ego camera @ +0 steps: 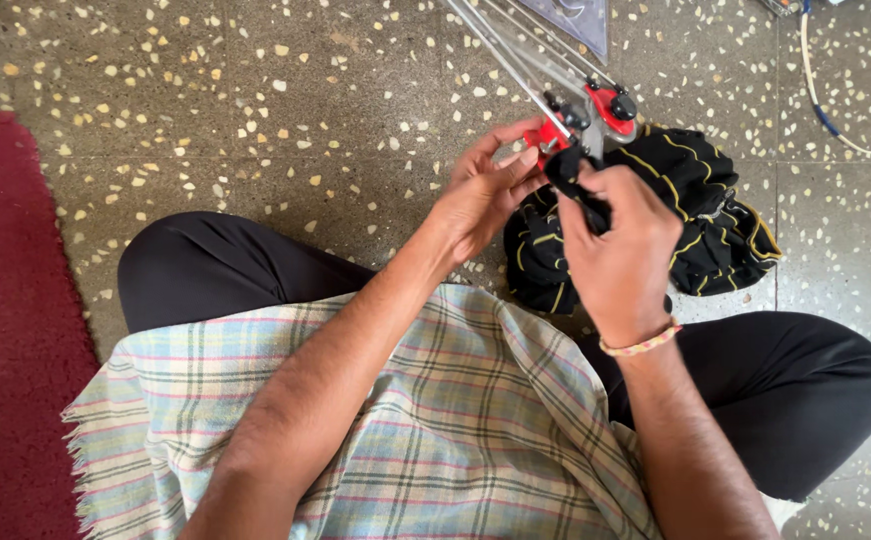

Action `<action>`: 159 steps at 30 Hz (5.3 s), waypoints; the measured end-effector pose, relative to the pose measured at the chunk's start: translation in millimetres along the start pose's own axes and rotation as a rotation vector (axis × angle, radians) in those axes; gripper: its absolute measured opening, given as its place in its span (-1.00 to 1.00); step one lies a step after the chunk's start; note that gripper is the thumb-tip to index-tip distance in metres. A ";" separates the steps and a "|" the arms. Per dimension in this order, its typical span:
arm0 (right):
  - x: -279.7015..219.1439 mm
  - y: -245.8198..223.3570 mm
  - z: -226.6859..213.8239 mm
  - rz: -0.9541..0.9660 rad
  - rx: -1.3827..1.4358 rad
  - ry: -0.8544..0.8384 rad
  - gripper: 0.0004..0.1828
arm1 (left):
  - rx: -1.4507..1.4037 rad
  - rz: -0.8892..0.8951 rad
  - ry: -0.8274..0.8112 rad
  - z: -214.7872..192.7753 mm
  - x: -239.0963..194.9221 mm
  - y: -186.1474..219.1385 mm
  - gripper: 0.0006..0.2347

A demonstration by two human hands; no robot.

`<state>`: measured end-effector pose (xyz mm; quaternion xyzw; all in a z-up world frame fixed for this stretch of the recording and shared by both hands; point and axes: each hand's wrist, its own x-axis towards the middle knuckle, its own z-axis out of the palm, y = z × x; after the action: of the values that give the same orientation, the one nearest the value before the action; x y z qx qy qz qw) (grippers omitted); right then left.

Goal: The person sits on the floor and assembles a tripod by attaching red plastic hubs with black wheels to clear plastic legs. They repeatedly insert the legs into the hubs, tighten the black knobs, and wipe the hubs with a black cloth.

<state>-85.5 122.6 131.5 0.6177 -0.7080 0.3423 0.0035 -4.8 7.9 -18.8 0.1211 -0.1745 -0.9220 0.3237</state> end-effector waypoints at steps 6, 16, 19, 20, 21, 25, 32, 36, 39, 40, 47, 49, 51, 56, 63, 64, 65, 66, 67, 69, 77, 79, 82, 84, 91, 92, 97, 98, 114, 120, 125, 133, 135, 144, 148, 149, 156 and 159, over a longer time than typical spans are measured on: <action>-0.4 3.0 -5.4 0.090 -0.042 -0.023 -0.76 | -0.013 -0.035 -0.020 -4.3 4.9 -6.8 -0.61; -1.0 22.3 0.5 -0.094 -0.053 0.230 -0.86 | 0.126 -0.043 -0.049 0.4 1.8 9.6 -0.59; 4.6 32.3 2.4 0.042 0.032 0.197 -0.94 | 0.150 -0.056 0.022 3.3 -7.9 13.1 -0.50; 7.2 35.5 3.8 0.128 0.106 0.172 -0.94 | 0.090 -0.093 0.097 5.0 -8.8 11.2 -0.44; 9.8 37.3 8.3 0.266 0.257 0.105 -0.93 | 0.029 -0.130 0.172 7.6 -8.0 7.3 -0.37; 20.8 36.3 25.7 0.113 0.349 -0.049 -0.83 | 0.065 -0.151 0.358 3.6 -5.8 -2.8 -0.36; 18.3 7.0 45.8 -0.057 0.211 -0.356 -0.75 | -0.010 0.086 0.359 -23.3 -13.3 0.8 -0.42; 14.9 9.6 44.4 -0.027 0.218 -0.403 -0.76 | 0.100 0.061 0.517 -23.2 -13.0 2.0 -0.36; 21.2 24.7 32.5 0.019 0.300 -0.437 -0.83 | 0.229 0.087 0.526 -21.8 -9.1 2.6 -0.35; 24.0 28.1 28.8 0.035 0.347 -0.448 -0.86 | 0.266 0.101 0.524 -22.6 -9.8 3.5 -0.35; 32.3 12.9 41.2 0.060 0.190 -0.310 -0.71 | 0.186 0.058 0.535 -23.4 -4.6 5.3 -0.41; 21.5 2.1 49.5 -0.034 0.119 -0.376 -0.61 | 0.148 -0.001 0.564 -27.1 -10.5 4.7 -0.46; 13.2 -4.1 50.9 -0.048 0.109 -0.426 -0.66 | 0.231 0.036 0.559 -30.6 -16.8 2.7 -0.43; 11.4 -3.4 44.0 -0.090 0.089 -0.378 -0.69 | 0.242 0.108 0.538 -31.6 -8.5 -1.1 -0.39; 20.7 4.8 63.2 -0.005 0.146 -0.375 -0.69 | 0.221 0.065 0.554 -35.8 -7.5 -6.7 -0.47; 22.0 6.4 64.3 -0.018 0.165 -0.366 -0.68 | 0.232 0.047 0.601 -34.6 -7.9 -8.1 -0.48; 22.8 8.4 64.3 -0.023 0.176 -0.383 -0.68 | 0.250 0.046 0.586 -34.3 -9.1 -8.5 -0.48; 23.6 11.3 63.2 -0.029 0.186 -0.400 -0.69 | 0.268 0.044 0.571 -34.6 -11.1 -8.4 -0.47; 23.7 13.8 61.4 -0.034 0.196 -0.418 -0.69 | 0.286 0.043 0.555 -34.0 -12.5 -9.0 -0.47; 25.9 16.5 59.3 0.005 0.227 -0.466 -0.71 | 0.255 0.022 0.582 -33.0 -12.7 -5.6 -0.50; 21.3 25.7 58.6 -0.126 0.214 -0.395 -0.56 | 0.214 -0.001 0.539 -26.7 -11.3 1.5 -0.49; 18.5 26.2 59.0 -0.146 0.210 -0.358 -0.53 | 0.206 -0.024 0.571 -24.7 -10.9 1.7 -0.48; 14.3 24.5 58.8 -0.166 0.247 -0.335 -0.51 | 0.127 -0.013 0.514 -21.8 -12.6 4.3 -0.44; 12.5 24.0 57.6 -0.146 0.252 -0.346 -0.47 | 0.183 -0.045 0.528 -19.1 -14.5 7.9 -0.43; 7.0 34.1 52.9 0.133 0.186 -0.364 -0.73 | 0.321 -0.010 0.619 -9.7 -15.4 16.4 -0.39; 7.7 36.8 52.8 0.120 0.203 -0.306 -0.78 | 0.316 0.017 0.608 -9.3 -13.5 17.3 -0.39; 12.0 46.3 66.0 0.223 0.552 -0.173 -0.84 | 0.327 0.040 0.552 -12.2 -7.4 14.4 -0.36; 11.9 45.9 72.8 0.144 0.557 -0.185 -0.80 | 0.279 0.047 0.546 -13.8 -8.1 13.7 -0.39; 8.2 33.8 71.4 0.406 0.631 -0.213 -0.75 | 0.230 0.028 0.553 -19.3 -7.4 21.8 -0.41; 9.0 39.6 89.8 0.150 0.496 -0.100 -0.52 | 0.259 0.032 0.531 -16.8 -8.7 23.0 -0.43; 25.5 62.2 79.3 0.193 0.365 0.084 -0.62 | 0.289 0.025 0.516 -10.6 -9.4 29.6 -0.35; 27.8 57.5 76.5 0.218 0.406 -0.027 -0.47 | 0.310 0.011 0.516 -4.6 -12.6 30.0 -0.36; 35.8 59.6 64.6 0.243 0.558 0.037 -0.55 | 0.319 0.020 0.527 -2.4 -13.7 32.5 -0.36; 13.8 63.6 87.8 0.167 0.421 0.041 -0.49 | 0.249 0.011 0.531 -1.2 -12.8 33.0 -0.40; 29.5 68.6 73.3 0.278 0.472 0.113 -0.59 | 0.283 -0.006 0.498 2.6 -11.6 37.7 -0.34; 30.5 66.3 69.2 0.289 0.505 0.098 -0.58 | 0.293 -0.016 0.508 3.4 -10.8 37.6 -0.34; 27.6 33.0 67.4 0.128 0.416 0.032 -0.37 | 0.310 -0.029 0.486 -0.4 -13.4 36.4 -0.34; 39.3 38.6 57.9 0.219 0.488 0.097 -0.52 | 0.321 -0.030 0.495 1.1 -13.0 38.9 -0.33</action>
<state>-104.5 60.1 85.5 0.5028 -0.6663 0.5302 -0.1488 26.3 -11.9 -0.8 0.3945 -0.2321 -0.8297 0.3195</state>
